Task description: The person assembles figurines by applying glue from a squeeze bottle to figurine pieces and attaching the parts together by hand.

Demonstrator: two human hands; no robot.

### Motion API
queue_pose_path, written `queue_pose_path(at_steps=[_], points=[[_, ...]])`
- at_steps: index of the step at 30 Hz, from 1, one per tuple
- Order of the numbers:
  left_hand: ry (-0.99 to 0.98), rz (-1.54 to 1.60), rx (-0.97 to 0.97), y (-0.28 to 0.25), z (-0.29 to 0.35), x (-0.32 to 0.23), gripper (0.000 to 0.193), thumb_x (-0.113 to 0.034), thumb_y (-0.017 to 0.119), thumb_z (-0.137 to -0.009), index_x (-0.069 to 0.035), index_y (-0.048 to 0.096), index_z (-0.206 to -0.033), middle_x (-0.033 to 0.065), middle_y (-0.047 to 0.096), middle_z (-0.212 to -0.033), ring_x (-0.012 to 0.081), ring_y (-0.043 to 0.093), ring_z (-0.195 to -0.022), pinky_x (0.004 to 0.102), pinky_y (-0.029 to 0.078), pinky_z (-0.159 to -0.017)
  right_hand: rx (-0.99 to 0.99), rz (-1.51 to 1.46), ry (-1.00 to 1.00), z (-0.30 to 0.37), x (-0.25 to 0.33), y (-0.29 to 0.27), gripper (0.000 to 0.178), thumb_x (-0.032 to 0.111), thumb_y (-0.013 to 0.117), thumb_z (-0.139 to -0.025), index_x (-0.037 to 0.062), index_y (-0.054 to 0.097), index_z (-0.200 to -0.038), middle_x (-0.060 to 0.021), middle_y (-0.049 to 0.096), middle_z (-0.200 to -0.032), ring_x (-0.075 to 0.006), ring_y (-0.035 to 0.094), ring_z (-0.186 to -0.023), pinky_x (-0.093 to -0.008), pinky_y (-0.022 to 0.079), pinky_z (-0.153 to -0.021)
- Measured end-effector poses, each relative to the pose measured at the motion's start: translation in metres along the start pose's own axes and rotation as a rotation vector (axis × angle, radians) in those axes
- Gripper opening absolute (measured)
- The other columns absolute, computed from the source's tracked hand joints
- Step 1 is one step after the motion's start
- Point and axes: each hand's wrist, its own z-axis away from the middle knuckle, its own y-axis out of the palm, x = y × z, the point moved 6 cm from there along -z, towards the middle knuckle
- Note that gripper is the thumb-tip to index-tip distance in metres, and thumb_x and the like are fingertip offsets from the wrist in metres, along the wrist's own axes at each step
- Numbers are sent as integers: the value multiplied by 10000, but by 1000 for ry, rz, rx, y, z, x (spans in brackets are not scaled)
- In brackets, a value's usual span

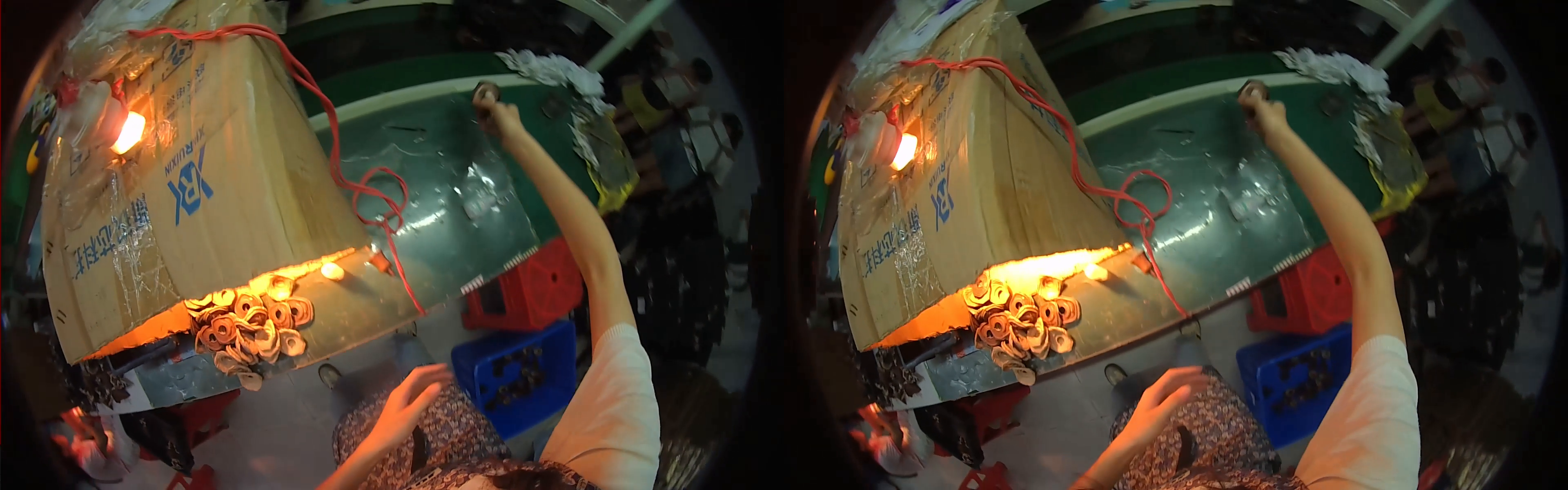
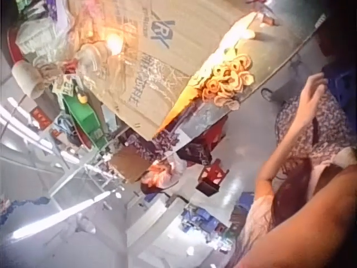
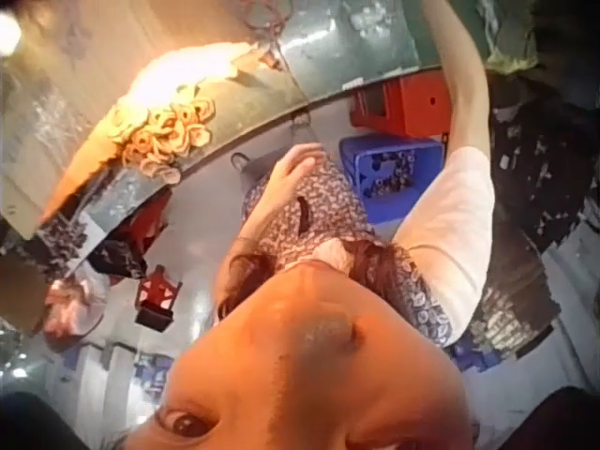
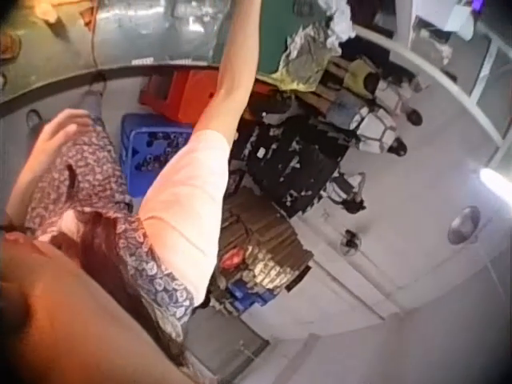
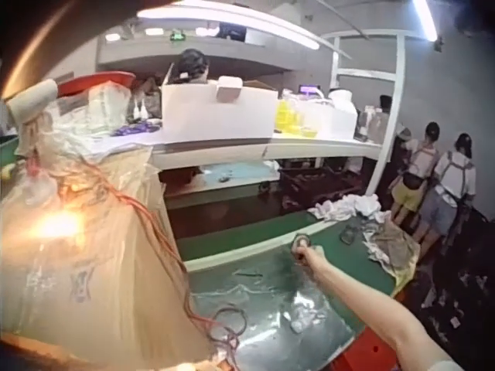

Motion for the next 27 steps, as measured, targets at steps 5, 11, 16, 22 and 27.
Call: queue_pose_path(at_steps=[5, 11, 16, 22, 27], points=[[116, -4, -395, -64, 25, -18, 282, -109, 533, -919, -2, 511, -1179, 76, 599, -1091, 139, 561, -1000, 265, 454, -847, -313, 408, -301, -91, 28, 18, 653, 372, 765, -695, -88, 530, -1095, -133, 626, -879, -184, 609, -708, -273, 475, -599], [658, -717, -1013, -166, 34, -135, 164, -38, 532, -874, 41, 577, -1011, 122, 604, -873, 183, 581, -772, 286, 461, -689, 95, 6, -530, 138, 7, 43, 291, 71, 606, -867, -30, 554, -1135, -73, 617, -958, -107, 577, -834, -223, 466, -732], [1041, -1421, -1077, -210, -59, -188, 244, -279, 593, -789, -47, 631, -721, 139, 605, -698, 293, 577, -650, 425, 441, -601, 271, 74, -339, 319, -14, 72, 130, -14, 576, -850, 2, 577, -979, -31, 589, -829, -57, 517, -630, -193, 417, -541], [595, -1436, -869, -174, -98, -217, 204, -243, 571, -815, -50, 615, -865, 129, 607, -823, 302, 580, -686, 410, 460, -627, 453, 34, -240, 399, -51, 108, 146, -72, 600, -794, -20, 588, -930, -61, 607, -820, -69, 566, -655, -192, 446, -582], [1315, -1062, -956, -151, -5, -186, 343, -16, 655, -738, -52, 543, -1060, 133, 529, -1084, 288, 580, -894, 394, 480, -780, 497, -14, -327, 423, -39, 141, 161, -78, 610, -786, -22, 595, -936, -76, 608, -850, -78, 579, -687, -197, 456, -610]])
